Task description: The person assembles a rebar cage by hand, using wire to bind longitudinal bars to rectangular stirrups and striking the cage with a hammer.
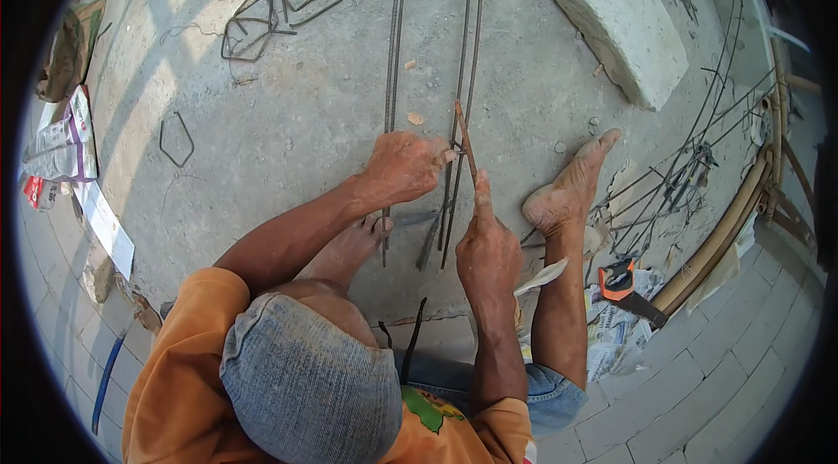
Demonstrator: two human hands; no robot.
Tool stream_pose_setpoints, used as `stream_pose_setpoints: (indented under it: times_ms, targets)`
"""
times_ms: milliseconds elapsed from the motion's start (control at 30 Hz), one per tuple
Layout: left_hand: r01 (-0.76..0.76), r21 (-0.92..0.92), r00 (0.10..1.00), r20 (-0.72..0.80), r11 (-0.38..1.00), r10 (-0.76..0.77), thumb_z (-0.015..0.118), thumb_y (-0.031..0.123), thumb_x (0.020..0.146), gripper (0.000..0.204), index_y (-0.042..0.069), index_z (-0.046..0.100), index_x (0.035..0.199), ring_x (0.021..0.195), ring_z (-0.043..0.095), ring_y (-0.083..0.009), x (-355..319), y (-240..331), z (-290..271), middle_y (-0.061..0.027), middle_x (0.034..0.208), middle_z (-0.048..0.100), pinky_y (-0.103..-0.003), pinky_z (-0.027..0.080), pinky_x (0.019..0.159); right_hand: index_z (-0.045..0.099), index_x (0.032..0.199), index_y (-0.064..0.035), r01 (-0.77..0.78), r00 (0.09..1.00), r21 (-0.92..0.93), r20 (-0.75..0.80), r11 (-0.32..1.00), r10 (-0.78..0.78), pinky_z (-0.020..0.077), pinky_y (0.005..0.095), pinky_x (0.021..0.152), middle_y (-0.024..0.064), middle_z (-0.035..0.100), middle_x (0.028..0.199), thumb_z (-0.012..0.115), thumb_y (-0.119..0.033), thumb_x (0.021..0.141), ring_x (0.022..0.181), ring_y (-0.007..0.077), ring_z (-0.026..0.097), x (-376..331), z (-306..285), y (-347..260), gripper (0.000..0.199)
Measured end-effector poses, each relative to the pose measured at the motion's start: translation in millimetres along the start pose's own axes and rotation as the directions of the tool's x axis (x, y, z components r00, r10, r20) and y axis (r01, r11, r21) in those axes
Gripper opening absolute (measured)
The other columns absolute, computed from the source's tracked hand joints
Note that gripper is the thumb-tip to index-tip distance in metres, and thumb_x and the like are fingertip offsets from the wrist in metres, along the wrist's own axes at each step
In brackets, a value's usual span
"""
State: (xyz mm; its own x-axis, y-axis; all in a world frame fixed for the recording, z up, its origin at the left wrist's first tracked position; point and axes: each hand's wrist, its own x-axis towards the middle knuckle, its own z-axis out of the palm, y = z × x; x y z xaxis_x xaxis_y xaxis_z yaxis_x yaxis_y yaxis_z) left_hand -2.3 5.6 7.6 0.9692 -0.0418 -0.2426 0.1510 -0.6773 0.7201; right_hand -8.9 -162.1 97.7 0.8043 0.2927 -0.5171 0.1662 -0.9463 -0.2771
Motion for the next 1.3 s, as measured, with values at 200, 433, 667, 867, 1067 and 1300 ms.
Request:
stream_pose_setpoints:
  times_ms: [200,433,667,867,1067,1300]
  targets:
    - [0.009,-0.011,0.999,0.036,1.000,-0.009,0.059,0.024,0.091,0.024,0.005,0.062,0.077,0.047,0.055,-0.0308,0.2,-1.4,1.1,-0.0133,0.052,0.053,-0.042,0.042,0.047,0.039,0.144,-0.0087,-0.001,1.000,-0.023,0.029,1.000,0.002,0.0508,0.0461,0.053,0.0184,0.064,0.068,0.061,-0.001,0.078,0.058,0.0351,0.064,15.5,5.8,-3.7,0.071]
    - [0.006,0.000,1.000,0.022,1.000,-0.006,0.060,0.025,0.091,0.023,0.006,0.063,0.079,0.048,0.057,-0.0318,-0.2,-6.1,2.2,-0.0136,0.053,0.054,-0.043,0.043,0.047,0.036,0.145,-0.0068,-0.041,0.998,-0.039,0.048,0.998,0.043,0.0504,0.0465,0.054,0.0194,0.064,0.069,0.060,-0.002,0.078,0.061,0.0345,0.065,8.2,7.1,-10.1,0.072]
    - [-0.031,-0.033,0.999,-0.013,0.999,0.031,0.060,0.026,0.091,0.024,0.005,0.064,0.079,0.048,0.056,-0.0331,8.4,-6.7,3.8,-0.0139,0.053,0.055,-0.044,0.042,0.047,0.037,0.144,-0.0045,0.032,0.999,-0.035,-0.031,0.999,-0.033,0.0501,0.0449,0.052,0.0200,0.064,0.070,0.060,-0.004,0.080,0.061,0.0339,0.065,43.5,7.9,-17.3,0.068]
    - [0.067,-0.058,0.996,0.070,0.996,-0.063,0.060,0.024,0.091,0.023,0.005,0.064,0.078,0.047,0.055,-0.0318,-4.0,-3.7,-2.0,-0.0137,0.053,0.055,-0.043,0.041,0.048,0.037,0.144,-0.0041,0.004,1.000,-0.020,0.026,1.000,-0.004,0.0498,0.0449,0.051,0.0203,0.064,0.071,0.061,-0.003,0.080,0.061,0.0339,0.065,21.8,12.7,-12.9,0.069]
    - [0.014,-0.072,0.999,0.039,0.997,-0.011,0.061,0.022,0.090,0.022,0.005,0.064,0.077,0.047,0.054,-0.0308,1.8,-1.6,5.7,-0.0131,0.053,0.054,-0.042,0.040,0.046,0.037,0.144,-0.0041,-0.038,0.999,-0.023,0.030,0.999,0.039,0.0497,0.0454,0.051,0.0203,0.063,0.068,0.061,-0.003,0.080,0.057,0.0342,0.064,21.9,6.0,-8.7,0.069]
    - [0.032,-0.032,0.999,0.032,0.999,-0.031,0.062,0.020,0.088,0.020,0.005,0.064,0.076,0.047,0.055,-0.0299,-0.7,-4.3,1.8,-0.0129,0.053,0.055,-0.041,0.041,0.047,0.034,0.146,-0.0049,-0.038,0.997,-0.048,0.063,0.998,0.041,0.0503,0.0453,0.051,0.0207,0.063,0.068,0.061,-0.006,0.080,0.057,0.0344,0.064,10.3,7.4,-16.3,0.071]
